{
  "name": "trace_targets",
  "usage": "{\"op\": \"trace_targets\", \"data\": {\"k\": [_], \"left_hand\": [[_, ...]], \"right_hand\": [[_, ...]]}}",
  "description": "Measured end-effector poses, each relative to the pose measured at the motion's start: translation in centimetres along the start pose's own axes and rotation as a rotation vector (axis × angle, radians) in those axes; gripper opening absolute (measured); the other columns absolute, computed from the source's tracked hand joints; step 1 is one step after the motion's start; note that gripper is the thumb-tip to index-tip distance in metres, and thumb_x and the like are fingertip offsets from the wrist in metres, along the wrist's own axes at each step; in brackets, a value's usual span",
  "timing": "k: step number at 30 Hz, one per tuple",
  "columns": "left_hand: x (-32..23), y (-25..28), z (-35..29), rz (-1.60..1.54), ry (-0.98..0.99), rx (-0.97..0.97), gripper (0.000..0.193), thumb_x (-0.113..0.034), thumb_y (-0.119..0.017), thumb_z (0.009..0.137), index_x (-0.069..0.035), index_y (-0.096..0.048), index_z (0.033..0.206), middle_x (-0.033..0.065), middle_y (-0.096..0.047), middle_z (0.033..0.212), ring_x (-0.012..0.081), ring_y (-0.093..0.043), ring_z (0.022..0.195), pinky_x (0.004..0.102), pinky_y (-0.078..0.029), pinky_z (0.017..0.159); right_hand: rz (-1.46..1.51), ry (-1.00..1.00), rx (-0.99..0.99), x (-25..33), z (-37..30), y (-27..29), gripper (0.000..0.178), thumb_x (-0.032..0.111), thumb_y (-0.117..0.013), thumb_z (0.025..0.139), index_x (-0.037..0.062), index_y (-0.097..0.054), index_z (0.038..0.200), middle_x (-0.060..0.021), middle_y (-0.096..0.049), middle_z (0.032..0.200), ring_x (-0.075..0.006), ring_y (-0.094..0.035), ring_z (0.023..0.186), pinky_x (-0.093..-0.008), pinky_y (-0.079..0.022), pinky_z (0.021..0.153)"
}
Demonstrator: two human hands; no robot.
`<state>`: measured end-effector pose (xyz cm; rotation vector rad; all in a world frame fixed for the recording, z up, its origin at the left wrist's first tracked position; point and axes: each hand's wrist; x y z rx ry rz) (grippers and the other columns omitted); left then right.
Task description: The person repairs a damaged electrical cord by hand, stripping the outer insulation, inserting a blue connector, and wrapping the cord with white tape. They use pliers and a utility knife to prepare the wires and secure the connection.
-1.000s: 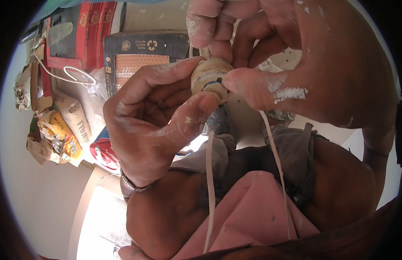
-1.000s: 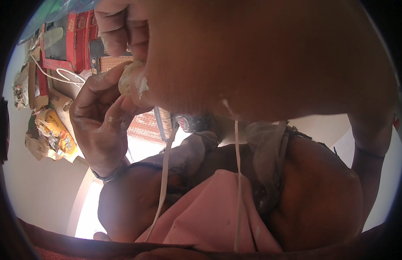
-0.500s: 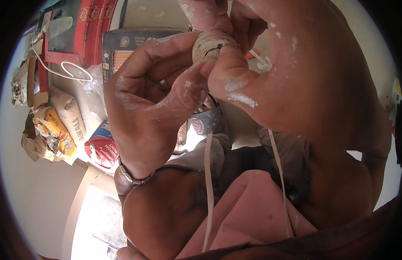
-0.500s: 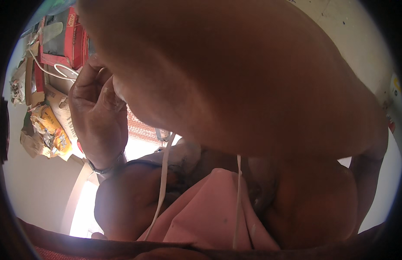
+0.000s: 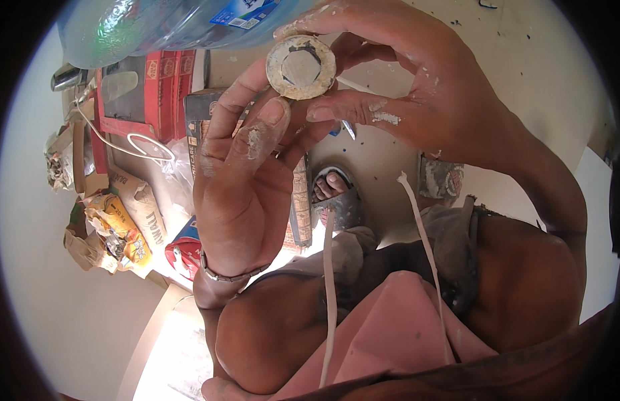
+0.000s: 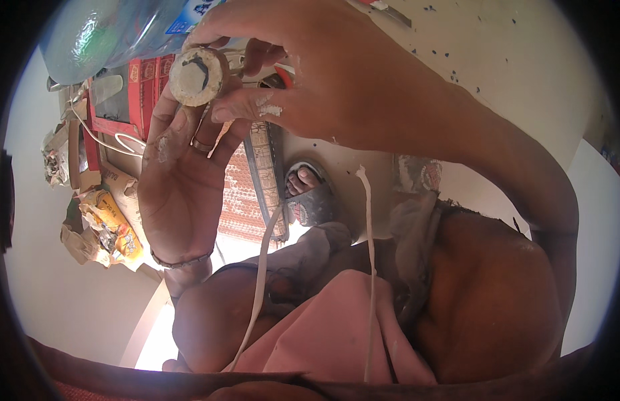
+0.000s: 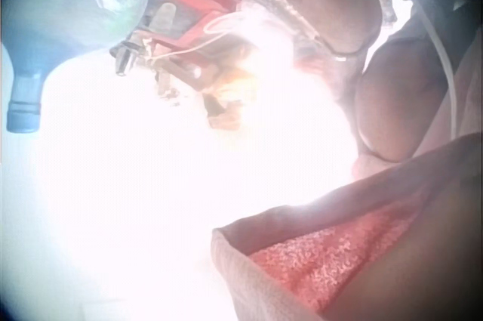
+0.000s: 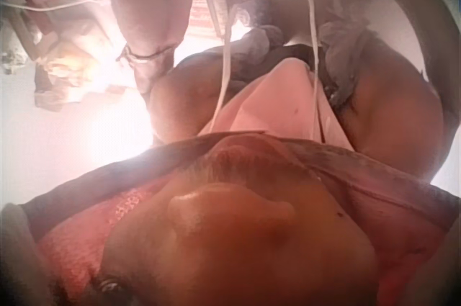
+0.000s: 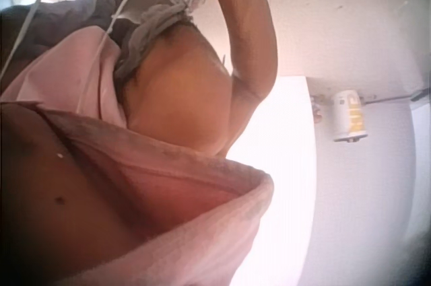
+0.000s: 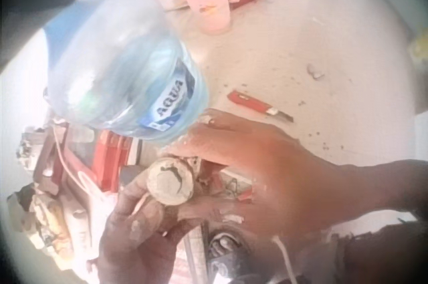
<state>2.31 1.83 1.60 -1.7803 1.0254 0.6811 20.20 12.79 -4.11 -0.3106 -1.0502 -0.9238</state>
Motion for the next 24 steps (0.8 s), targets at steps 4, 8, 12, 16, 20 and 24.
{"op": "trace_targets", "data": {"k": [4, 8, 12, 16, 20, 24], "left_hand": [[0.6, 0.3, -0.5, 0.1, -0.042, -0.122, 0.058, -0.014, -0.058, 0.097, 0.001, -0.036, 0.148, 0.0223, -0.052, 0.142, 0.0322, -0.053, 0.131, 0.0422, -0.048, 0.098], [0.4, 1.2, -0.9, 0.094, -0.08, -0.096, 0.055, -0.007, -0.06, 0.094, 0.0, -0.04, 0.145, 0.0227, -0.054, 0.139, 0.0332, -0.052, 0.132, 0.0407, -0.048, 0.094], [0.6, 1.2, -1.0, 0.084, -0.064, -0.149, 0.05, 0.007, -0.059, 0.09, 0.002, -0.044, 0.137, 0.0196, -0.057, 0.131, 0.0254, -0.06, 0.117, 0.0383, -0.048, 0.103], [1.0, 2.9, -1.4, -0.027, -0.049, -0.219, 0.045, 0.007, -0.062, 0.089, -0.001, -0.047, 0.131, 0.0162, -0.058, 0.124, 0.0245, -0.061, 0.114, 0.0393, -0.051, 0.097], [1.1, 4.8, -1.6, -0.226, 0.006, -0.175, 0.048, 0.004, -0.065, 0.09, -0.004, -0.045, 0.133, 0.0149, -0.06, 0.121, 0.0244, -0.06, 0.117, 0.0397, -0.052, 0.094], [2.0, 4.9, -2.3, -0.084, 0.01, -0.125, 0.048, 0.004, -0.067, 0.09, -0.003, -0.047, 0.133, 0.0174, -0.062, 0.12, 0.0249, -0.066, 0.108, 0.0385, -0.056, 0.091]], "right_hand": [[-0.025, -0.25, 0.04, 0.7, -0.9, -0.4, 0.047, 0.015, -0.078, 0.085, 0.0035, -0.058, 0.127, -0.0123, -0.062, 0.117, -0.0245, -0.062, 0.106, -0.0388, -0.052, 0.09], [-0.59, -0.359, 0.197, -3.9, -7.0, -0.1, 0.052, 0.025, -0.075, 0.089, 0.0029, -0.054, 0.131, -0.0176, -0.055, 0.129, -0.0338, -0.058, 0.118, -0.0439, -0.049, 0.099], [-0.565, -0.878, 0.331, -6.9, -12.4, -1.4, 0.041, 0.029, -0.066, 0.094, 0.002, -0.056, 0.123, -0.0226, -0.064, 0.113, -0.0376, -0.062, 0.105, -0.049, -0.05, 0.088], [-0.396, -0.92, 0.357, -6.8, -11.9, -0.5, 0.033, 0.031, -0.062, 0.099, 0.0, -0.056, 0.11, -0.0198, -0.065, 0.083, -0.0341, -0.061, 0.072, -0.0453, -0.047, 0.068], [-0.688, -0.633, 0.272, -6.8, -10.3, 2.5, 0.026, 0.025, -0.056, 0.103, 0.0017, -0.056, 0.115, -0.018, -0.064, 0.078, -0.0313, -0.062, 0.069, -0.038, -0.05, 0.066], [-0.961, -0.245, 0.299, -8.5, -8.8, 6.9, 0.026, 0.023, -0.062, 0.097, 0.0013, -0.06, 0.111, -0.0143, -0.067, 0.088, -0.0291, -0.066, 0.075, -0.0375, -0.054, 0.072]]}}
Point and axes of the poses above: each hand's wrist, its own z-axis towards the middle knuckle, its own y-axis out of the back of the hand, x = y × z
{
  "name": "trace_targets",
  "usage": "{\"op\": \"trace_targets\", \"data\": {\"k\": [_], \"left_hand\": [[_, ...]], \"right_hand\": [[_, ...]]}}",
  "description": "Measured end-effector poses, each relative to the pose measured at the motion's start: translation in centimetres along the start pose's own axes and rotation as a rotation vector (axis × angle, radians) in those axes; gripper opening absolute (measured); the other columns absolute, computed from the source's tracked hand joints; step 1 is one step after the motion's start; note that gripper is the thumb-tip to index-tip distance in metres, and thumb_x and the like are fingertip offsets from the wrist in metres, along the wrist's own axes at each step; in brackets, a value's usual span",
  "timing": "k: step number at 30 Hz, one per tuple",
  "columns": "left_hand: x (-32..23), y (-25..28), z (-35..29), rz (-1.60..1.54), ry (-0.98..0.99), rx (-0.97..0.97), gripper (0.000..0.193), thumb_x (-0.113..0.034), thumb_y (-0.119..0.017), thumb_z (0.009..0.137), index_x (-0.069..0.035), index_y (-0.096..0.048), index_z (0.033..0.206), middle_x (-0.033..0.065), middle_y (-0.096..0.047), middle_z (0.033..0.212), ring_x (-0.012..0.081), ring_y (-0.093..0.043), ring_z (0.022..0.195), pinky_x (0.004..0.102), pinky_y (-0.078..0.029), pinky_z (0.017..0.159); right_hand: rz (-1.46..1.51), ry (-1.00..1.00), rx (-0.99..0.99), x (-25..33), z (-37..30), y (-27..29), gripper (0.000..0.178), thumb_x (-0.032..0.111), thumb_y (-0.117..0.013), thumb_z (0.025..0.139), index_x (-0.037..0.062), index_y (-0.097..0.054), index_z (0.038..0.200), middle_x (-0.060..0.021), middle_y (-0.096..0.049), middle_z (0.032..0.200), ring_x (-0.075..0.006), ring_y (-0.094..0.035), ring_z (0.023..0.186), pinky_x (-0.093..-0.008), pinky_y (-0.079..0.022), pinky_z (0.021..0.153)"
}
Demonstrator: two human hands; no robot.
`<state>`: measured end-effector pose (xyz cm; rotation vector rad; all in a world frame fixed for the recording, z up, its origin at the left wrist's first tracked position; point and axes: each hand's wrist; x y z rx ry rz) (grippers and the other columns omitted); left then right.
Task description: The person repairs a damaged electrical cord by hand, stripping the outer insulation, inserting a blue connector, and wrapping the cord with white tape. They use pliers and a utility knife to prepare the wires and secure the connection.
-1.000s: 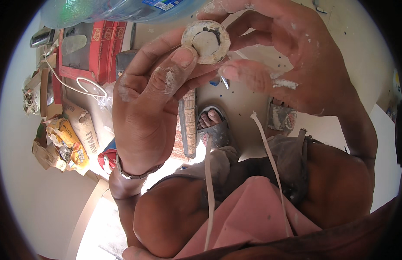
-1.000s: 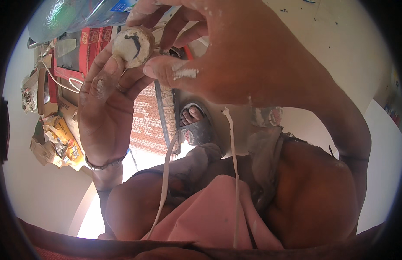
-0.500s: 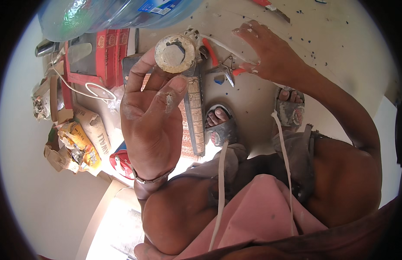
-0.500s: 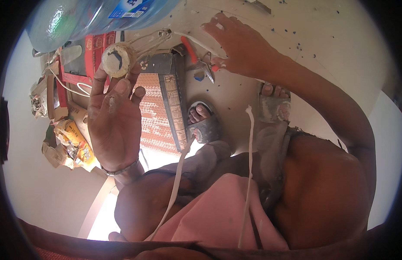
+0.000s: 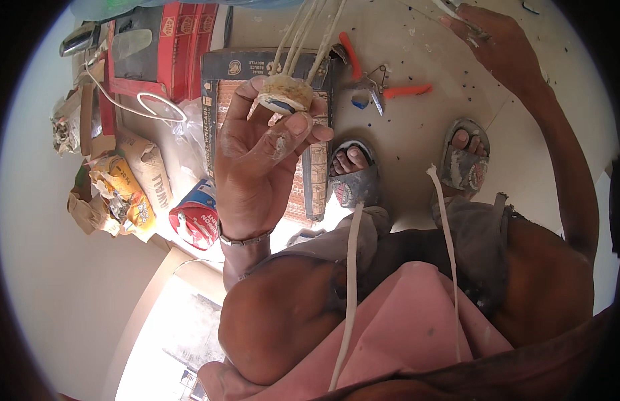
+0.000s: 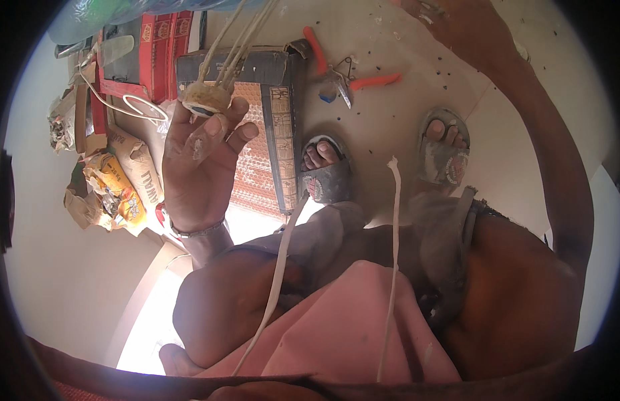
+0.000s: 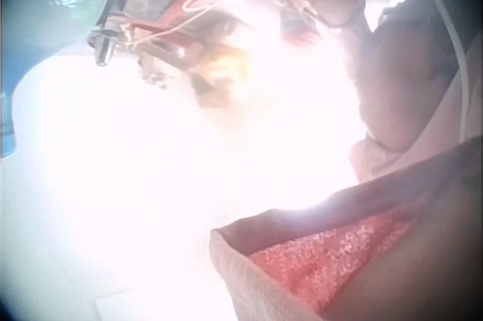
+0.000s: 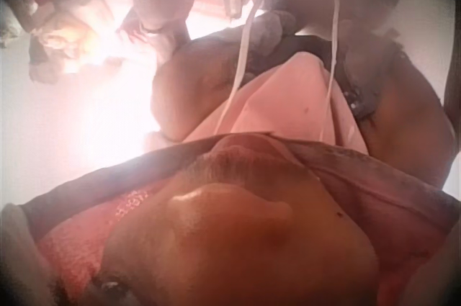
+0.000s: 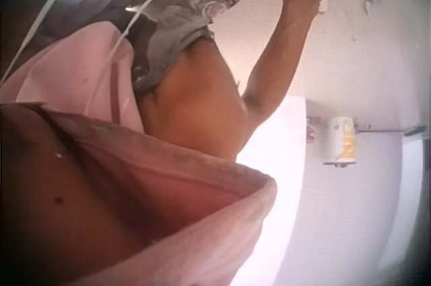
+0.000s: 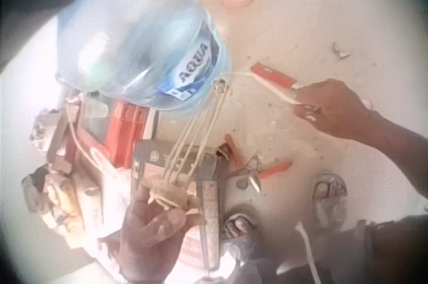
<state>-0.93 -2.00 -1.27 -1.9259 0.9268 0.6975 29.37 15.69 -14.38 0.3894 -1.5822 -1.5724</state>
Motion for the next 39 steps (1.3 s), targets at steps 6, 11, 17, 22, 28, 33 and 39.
{"op": "trace_targets", "data": {"k": [6, 11, 17, 22, 28, 33, 39], "left_hand": [[2.6, 0.3, 0.9, 0.615, -0.141, 0.118, 0.05, -0.006, -0.067, 0.095, 0.0, -0.043, 0.138, 0.0248, -0.068, 0.111, 0.0271, -0.072, 0.094, 0.0353, -0.062, 0.076], [4.6, 0.6, 0.8, 0.527, 0.225, 0.117, 0.047, -0.003, -0.067, 0.095, 0.0, -0.045, 0.136, 0.0205, -0.07, 0.108, 0.0216, -0.071, 0.095, 0.0299, -0.06, 0.076], [5.6, 0.6, 0.8, 0.552, 0.153, 0.157, 0.043, 0.007, -0.066, 0.092, 0.001, -0.05, 0.132, 0.0155, -0.069, 0.109, 0.0152, -0.069, 0.098, 0.025, -0.06, 0.076], [5.2, -0.2, 0.8, 0.674, 0.086, 0.117, 0.036, 0.005, -0.072, 0.088, 0.0, -0.059, 0.122, 0.0151, -0.064, 0.115, 0.0172, -0.069, 0.099, 0.0279, -0.062, 0.077], [4.6, -0.5, 0.7, 0.737, 0.017, 0.053, 0.038, 0.003, -0.076, 0.086, 0.001, -0.06, 0.12, 0.0152, -0.063, 0.118, 0.0201, -0.066, 0.109, 0.0293, -0.062, 0.081], [4.5, -1.3, 1.1, 0.373, 0.264, 0.055, 0.04, 0.005, -0.078, 0.083, 0.004, -0.059, 0.118, 0.0156, -0.064, 0.12, 0.0211, -0.066, 0.112, 0.0302, -0.059, 0.087], [4.7, -0.8, 0.8, 0.623, 0.126, 0.109, 0.044, 0.0, -0.077, 0.085, 0.004, -0.056, 0.124, 0.019, -0.065, 0.123, 0.0251, -0.066, 0.111, 0.0362, -0.057, 0.093]], "right_hand": [[-0.048, 0.042, 0.311, -1.0, 3.1, 2.5, 0.034, 0.037, -0.071, 0.089, 0.0094, -0.06, 0.072, -0.0095, -0.064, 0.07, -0.0328, -0.062, 0.063, -0.0435, -0.05, 0.063], [-0.189, 0.19, 0.249, -1.8, 1.4, -0.5, 0.041, 0.043, -0.07, 0.088, 0.0096, -0.059, 0.067, -0.012, -0.061, 0.064, -0.0336, -0.06, 0.062, -0.0437, -0.049, 0.062], [-0.146, 0.092, 0.227, -2.9, 1.2, -0.6, 0.045, 0.041, -0.076, 0.085, 0.0084, -0.055, 0.061, -0.0117, -0.059, 0.061, -0.0342, -0.058, 0.058, -0.0443, -0.047, 0.057], [0.044, -0.066, 0.284, -3.7, 1.3, -1.7, 0.042, 0.035, -0.08, 0.082, 0.0049, -0.056, 0.065, -0.0119, -0.056, 0.059, -0.0288, -0.052, 0.05, -0.0399, -0.043, 0.053], [0.114, -0.156, 0.265, -2.8, 0.7, -2.2, 0.036, 0.028, -0.081, 0.081, 0.0036, -0.058, 0.066, -0.011, -0.057, 0.058, -0.0249, -0.053, 0.051, -0.039, -0.043, 0.054], [-0.007, -0.22, 0.258, -1.8, -0.1, -3.0, 0.024, 0.022, -0.077, 0.083, 0.0017, -0.065, 0.077, -0.0124, -0.066, 0.079, -0.0269, -0.063, 0.075, -0.04, -0.051, 0.072], [0.07, -0.166, 0.094, 1.8, -1.6, -2.9, 0.013, 0.01, -0.069, 0.086, 0.002, -0.068, 0.097, -0.013, -0.067, 0.096, -0.0297, -0.064, 0.094, -0.0411, -0.052, 0.089]]}}
Point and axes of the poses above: each hand's wrist, its own z-axis towards the middle knuckle, its own y-axis out of the back of the hand, x = y × z
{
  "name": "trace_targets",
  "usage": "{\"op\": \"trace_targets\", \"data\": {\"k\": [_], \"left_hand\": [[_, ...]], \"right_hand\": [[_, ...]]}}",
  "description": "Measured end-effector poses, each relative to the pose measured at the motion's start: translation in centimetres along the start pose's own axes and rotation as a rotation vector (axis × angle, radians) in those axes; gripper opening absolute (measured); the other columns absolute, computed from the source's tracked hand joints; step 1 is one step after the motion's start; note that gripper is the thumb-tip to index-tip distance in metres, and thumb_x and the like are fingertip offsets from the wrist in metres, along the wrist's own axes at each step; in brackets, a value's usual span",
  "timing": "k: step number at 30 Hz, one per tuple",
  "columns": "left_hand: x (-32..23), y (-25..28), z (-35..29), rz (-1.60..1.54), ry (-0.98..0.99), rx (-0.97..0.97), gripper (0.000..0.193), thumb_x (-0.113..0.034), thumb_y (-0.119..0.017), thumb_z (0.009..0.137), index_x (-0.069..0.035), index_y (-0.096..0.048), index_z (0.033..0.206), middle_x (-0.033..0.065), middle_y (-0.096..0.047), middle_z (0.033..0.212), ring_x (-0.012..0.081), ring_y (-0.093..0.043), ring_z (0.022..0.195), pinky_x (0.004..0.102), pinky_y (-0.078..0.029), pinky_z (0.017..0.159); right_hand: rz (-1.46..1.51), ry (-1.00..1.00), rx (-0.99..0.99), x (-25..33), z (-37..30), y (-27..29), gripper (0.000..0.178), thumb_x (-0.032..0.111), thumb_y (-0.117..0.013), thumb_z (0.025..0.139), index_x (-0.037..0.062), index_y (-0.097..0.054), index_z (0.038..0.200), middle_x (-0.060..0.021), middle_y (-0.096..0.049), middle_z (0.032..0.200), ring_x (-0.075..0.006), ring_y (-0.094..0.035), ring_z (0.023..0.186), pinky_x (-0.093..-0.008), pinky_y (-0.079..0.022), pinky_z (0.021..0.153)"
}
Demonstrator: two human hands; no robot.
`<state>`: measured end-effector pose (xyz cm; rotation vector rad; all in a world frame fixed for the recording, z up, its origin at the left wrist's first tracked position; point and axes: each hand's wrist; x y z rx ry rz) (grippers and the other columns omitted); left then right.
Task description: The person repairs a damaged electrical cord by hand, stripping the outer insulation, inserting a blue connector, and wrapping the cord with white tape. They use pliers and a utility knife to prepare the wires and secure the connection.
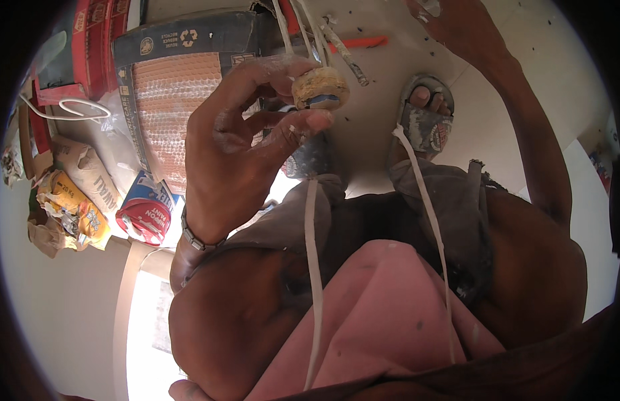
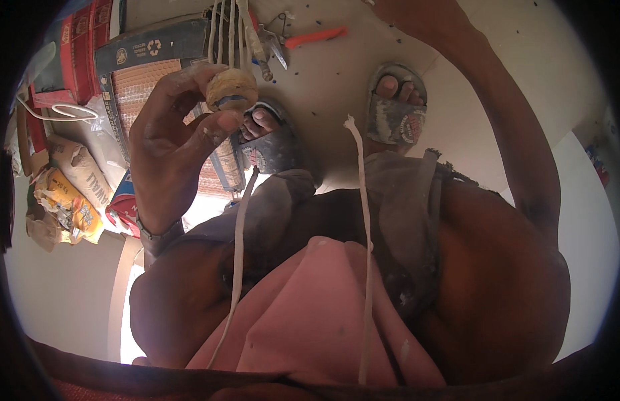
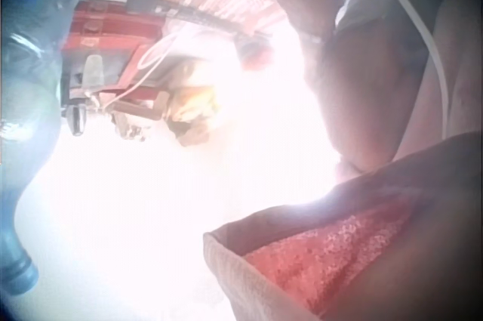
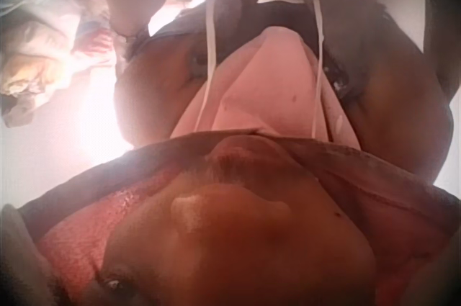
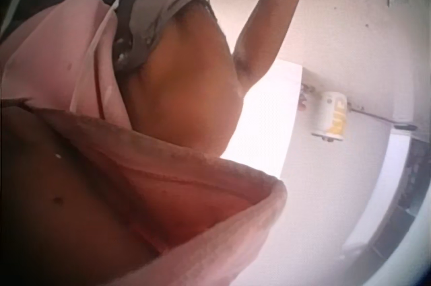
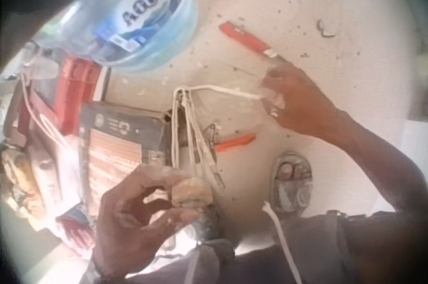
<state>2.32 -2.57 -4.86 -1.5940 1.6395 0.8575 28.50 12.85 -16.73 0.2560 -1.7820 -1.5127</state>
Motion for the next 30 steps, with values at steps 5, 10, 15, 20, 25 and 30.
{"op": "trace_targets", "data": {"k": [5, 10, 15, 20, 25, 30], "left_hand": [[0.6, -0.2, -0.6, 0.045, -0.035, -0.045, 0.045, -0.001, -0.079, 0.083, 0.005, -0.059, 0.123, 0.0199, -0.059, 0.134, 0.0265, -0.065, 0.114, 0.0356, -0.058, 0.092], [-0.9, -0.7, -0.2, -0.084, -0.068, -0.135, 0.045, 0.001, -0.075, 0.086, 0.008, -0.056, 0.126, 0.0226, -0.051, 0.141, 0.0281, -0.067, 0.11, 0.0349, -0.063, 0.084], [0.1, -0.3, 0.4, -0.127, -0.22, -0.12, 0.044, 0.005, -0.07, 0.088, 0.008, -0.052, 0.128, 0.025, -0.05, 0.14, 0.0292, -0.069, 0.106, 0.0338, -0.066, 0.079], [-0.7, -0.9, 0.1, -0.142, -0.261, -0.205, 0.05, 0.011, -0.067, 0.087, 0.005, -0.043, 0.132, 0.0239, -0.054, 0.134, 0.0284, -0.07, 0.102, 0.033, -0.066, 0.078], [-1.4, -0.6, -0.5, -0.125, -0.152, -0.233, 0.053, 0.012, -0.068, 0.086, 0.004, -0.042, 0.131, 0.0237, -0.055, 0.131, 0.0253, -0.07, 0.1, 0.0325, -0.065, 0.08], [-0.9, -0.6, -0.5, -0.12, -0.187, -0.32, 0.057, 0.009, -0.071, 0.085, 0.007, -0.045, 0.136, 0.0222, -0.057, 0.132, 0.0266, -0.07, 0.104, 0.0307, -0.06, 0.086]], "right_hand": [[0.531, 0.254, 0.039, 4.5, 1.1, 4.0, 0.022, -0.002, -0.069, 0.08, 0.0012, -0.068, 0.102, -0.0096, -0.067, 0.092, -0.0237, -0.066, 0.08, -0.033, -0.054, 0.074], [0.771, 0.598, -0.043, 8.1, 3.5, 6.2, 0.024, -0.002, -0.067, 0.083, -0.0003, -0.067, 0.107, -0.0104, -0.067, 0.09, -0.0206, -0.067, 0.071, -0.0286, -0.054, 0.062], [0.875, 0.53, 0.094, 9.1, 4.2, 6.0, 0.024, -0.001, -0.066, 0.084, -0.0009, -0.066, 0.108, -0.0121, -0.067, 0.092, -0.0215, -0.068, 0.074, -0.029, -0.055, 0.064], [0.951, 0.342, 0.281, 10.5, 4.6, 6.9, 0.024, 0.002, -0.066, 0.086, -0.0013, -0.065, 0.109, -0.0126, -0.067, 0.094, -0.0224, -0.068, 0.078, -0.0301, -0.057, 0.07], [0.679, 0.228, 0.491, 12.1, 5.7, 10.0, 0.022, 0.004, -0.066, 0.087, -0.001, -0.065, 0.108, -0.0115, -0.067, 0.089, -0.0219, -0.068, 0.078, -0.0297, -0.057, 0.074], [0.65, 0.082, 0.608, 13.4, 6.2, 12.0, 0.022, 0.008, -0.067, 0.091, -0.0012, -0.065, 0.11, -0.0102, -0.069, 0.089, -0.0179, -0.068, 0.079, -0.029, -0.056, 0.076]]}}
Point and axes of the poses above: each hand's wrist, its own z-axis towards the middle knuckle, its own y-axis out of the back of the hand, x = y × z
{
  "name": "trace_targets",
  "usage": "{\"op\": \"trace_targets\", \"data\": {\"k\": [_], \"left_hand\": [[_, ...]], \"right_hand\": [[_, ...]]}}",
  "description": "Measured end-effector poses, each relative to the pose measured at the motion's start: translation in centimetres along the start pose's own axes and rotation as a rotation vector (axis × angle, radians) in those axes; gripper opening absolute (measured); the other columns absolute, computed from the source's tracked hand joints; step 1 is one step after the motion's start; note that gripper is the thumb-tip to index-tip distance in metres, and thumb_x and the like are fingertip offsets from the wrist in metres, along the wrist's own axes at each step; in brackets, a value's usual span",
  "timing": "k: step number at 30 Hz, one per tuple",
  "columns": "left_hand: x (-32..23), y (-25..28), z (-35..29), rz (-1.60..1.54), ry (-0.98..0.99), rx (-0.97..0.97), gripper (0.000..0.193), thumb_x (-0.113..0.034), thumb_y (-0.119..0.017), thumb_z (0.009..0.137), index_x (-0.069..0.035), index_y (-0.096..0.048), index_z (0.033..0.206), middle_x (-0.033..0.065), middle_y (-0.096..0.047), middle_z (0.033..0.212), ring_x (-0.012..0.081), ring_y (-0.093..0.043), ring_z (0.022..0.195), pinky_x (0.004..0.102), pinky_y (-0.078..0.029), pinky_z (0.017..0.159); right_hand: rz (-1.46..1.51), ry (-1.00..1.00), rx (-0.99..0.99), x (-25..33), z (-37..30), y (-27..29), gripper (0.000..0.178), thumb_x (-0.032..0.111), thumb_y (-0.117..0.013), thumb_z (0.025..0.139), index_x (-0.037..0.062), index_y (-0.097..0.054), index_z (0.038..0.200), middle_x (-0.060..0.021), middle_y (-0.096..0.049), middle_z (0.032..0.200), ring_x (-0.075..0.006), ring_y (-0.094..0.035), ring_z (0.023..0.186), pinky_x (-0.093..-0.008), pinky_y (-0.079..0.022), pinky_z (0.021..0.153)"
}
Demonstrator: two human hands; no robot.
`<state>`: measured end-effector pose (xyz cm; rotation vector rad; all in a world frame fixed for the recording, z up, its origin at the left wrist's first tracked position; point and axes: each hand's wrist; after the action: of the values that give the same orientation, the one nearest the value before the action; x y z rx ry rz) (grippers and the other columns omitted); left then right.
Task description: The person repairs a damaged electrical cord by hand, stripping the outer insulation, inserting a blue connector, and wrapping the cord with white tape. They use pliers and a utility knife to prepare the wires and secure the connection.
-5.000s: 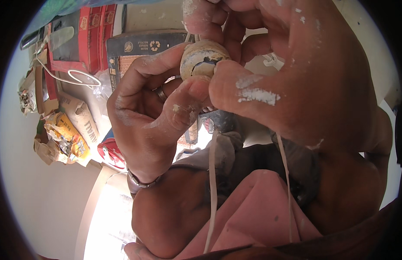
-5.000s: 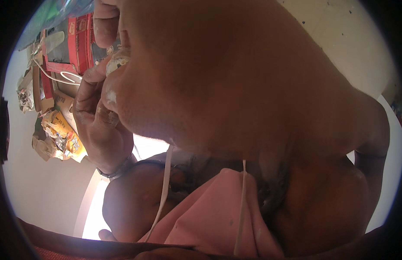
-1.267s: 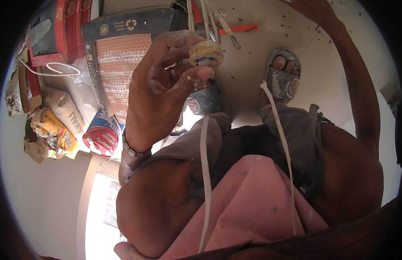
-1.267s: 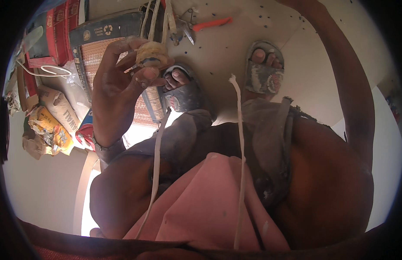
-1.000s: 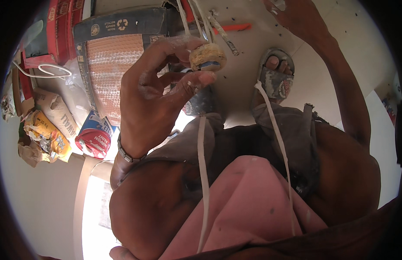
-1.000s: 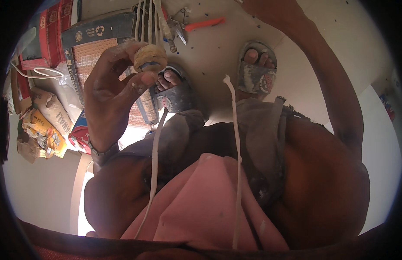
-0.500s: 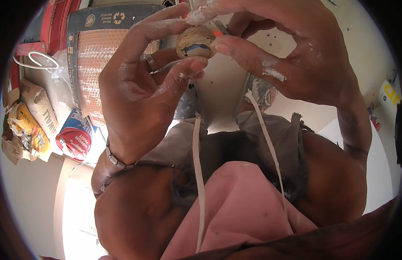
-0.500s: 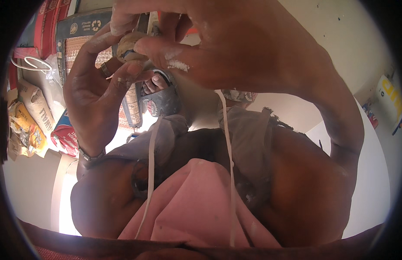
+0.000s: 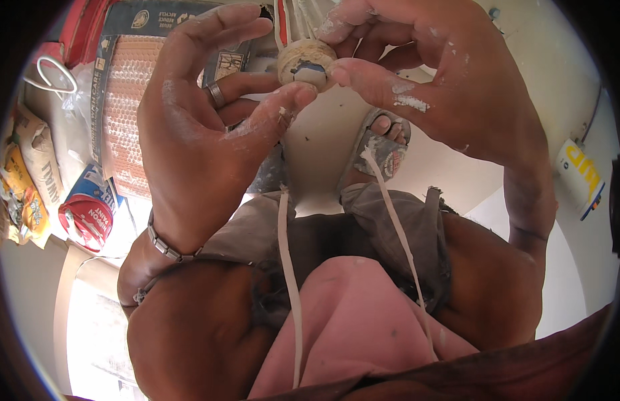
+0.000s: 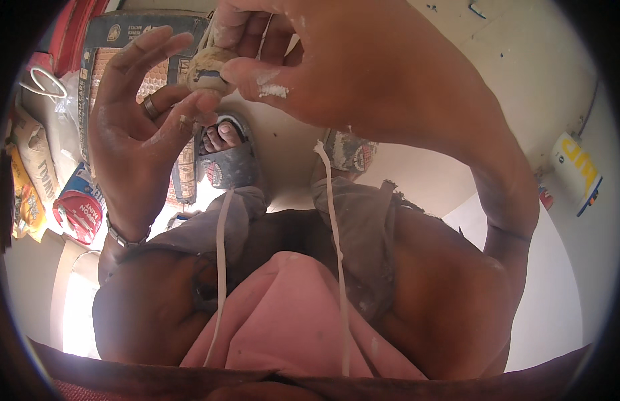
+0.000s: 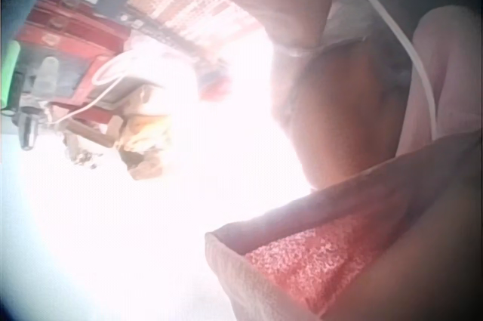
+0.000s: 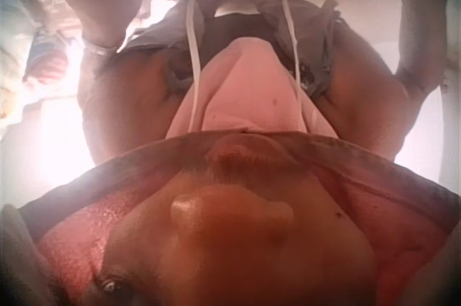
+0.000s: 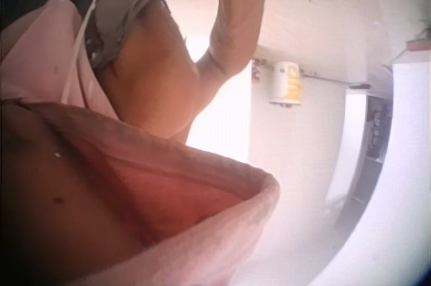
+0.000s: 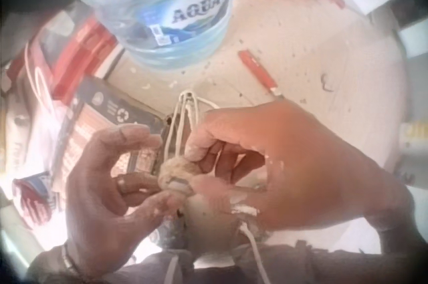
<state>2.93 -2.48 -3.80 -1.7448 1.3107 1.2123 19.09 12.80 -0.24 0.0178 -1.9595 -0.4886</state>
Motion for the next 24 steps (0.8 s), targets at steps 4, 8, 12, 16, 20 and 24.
{"op": "trace_targets", "data": {"k": [4, 8, 12, 16, 20, 24], "left_hand": [[-0.9, 0.5, 0.2, -0.104, 0.241, 0.113, 0.059, 0.0, -0.073, 0.087, 0.008, -0.048, 0.139, 0.0214, -0.059, 0.131, 0.0264, -0.069, 0.109, 0.0304, -0.058, 0.089], [0.0, 0.5, 0.1, -0.163, 0.189, 0.116, 0.056, -0.009, -0.073, 0.091, 0.006, -0.049, 0.139, 0.0219, -0.065, 0.123, 0.026, -0.071, 0.105, 0.0315, -0.059, 0.085], [0.3, 0.4, 0.2, -0.13, 0.203, 0.13, 0.051, -0.014, -0.07, 0.095, 0.005, -0.05, 0.137, 0.0213, -0.069, 0.114, 0.0268, -0.073, 0.099, 0.0313, -0.061, 0.077], [0.0, 0.3, 0.3, -0.103, 0.192, 0.172, 0.045, -0.015, -0.068, 0.096, 0.004, -0.051, 0.133, 0.0208, -0.07, 0.111, 0.0252, -0.073, 0.096, 0.0302, -0.061, 0.072], [0.4, 0.0, 0.1, -0.203, 0.255, 0.172, 0.042, -0.014, -0.067, 0.096, 0.005, -0.052, 0.13, 0.0194, -0.071, 0.107, 0.0226, -0.073, 0.09, 0.0286, -0.06, 0.067], [0.1, 0.1, -0.1, -0.148, 0.22, 0.161, 0.04, -0.013, -0.066, 0.097, 0.006, -0.052, 0.129, 0.0185, -0.071, 0.103, 0.021, -0.073, 0.085, 0.0275, -0.059, 0.065]], "right_hand": [[0.075, -0.076, -0.108, 0.9, -0.2, -1.2, 0.021, 0.009, -0.067, 0.092, -0.0017, -0.066, 0.111, -0.009, -0.07, 0.091, -0.0136, -0.067, 0.081, -0.0278, -0.057, 0.077], [0.099, -0.114, -0.052, 0.7, 0.2, -0.8, 0.02, 0.005, -0.067, 0.092, -0.0017, -0.067, 0.111, -0.0082, -0.071, 0.094, -0.011, -0.067, 0.084, -0.0265, -0.058, 0.08], [0.219, -0.08, -0.076, -0.6, 0.3, -1.1, 0.021, 0.004, -0.068, 0.092, -0.0018, -0.067, 0.112, -0.008, -0.071, 0.096, -0.0113, -0.069, 0.087, -0.0264, -0.059, 0.082], [0.45, -0.083, -0.088, -3.5, -0.2, -1.9, 0.022, 0.006, -0.068, 0.092, -0.0021, -0.067, 0.113, -0.0088, -0.071, 0.097, -0.0127, -0.07, 0.087, -0.0262, -0.06, 0.082], [0.205, -0.131, -0.004, -0.3, 0.2, -1.0, 0.024, 0.011, -0.069, 0.094, -0.0013, -0.068, 0.114, -0.0086, -0.071, 0.097, -0.0128, -0.07, 0.087, -0.0269, -0.06, 0.082], [0.073, -0.146, 0.034, 1.5, 0.3, -0.5, 0.024, 0.014, -0.07, 0.094, -0.0001, -0.069, 0.113, -0.0077, -0.072, 0.096, -0.0122, -0.069, 0.087, -0.0279, -0.06, 0.082]]}}
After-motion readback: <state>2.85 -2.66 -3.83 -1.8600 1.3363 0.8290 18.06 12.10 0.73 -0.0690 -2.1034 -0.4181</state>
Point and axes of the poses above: each hand's wrist, its own z-axis towards the middle knuckle, its own y-axis out of the back of the hand, x = y × z
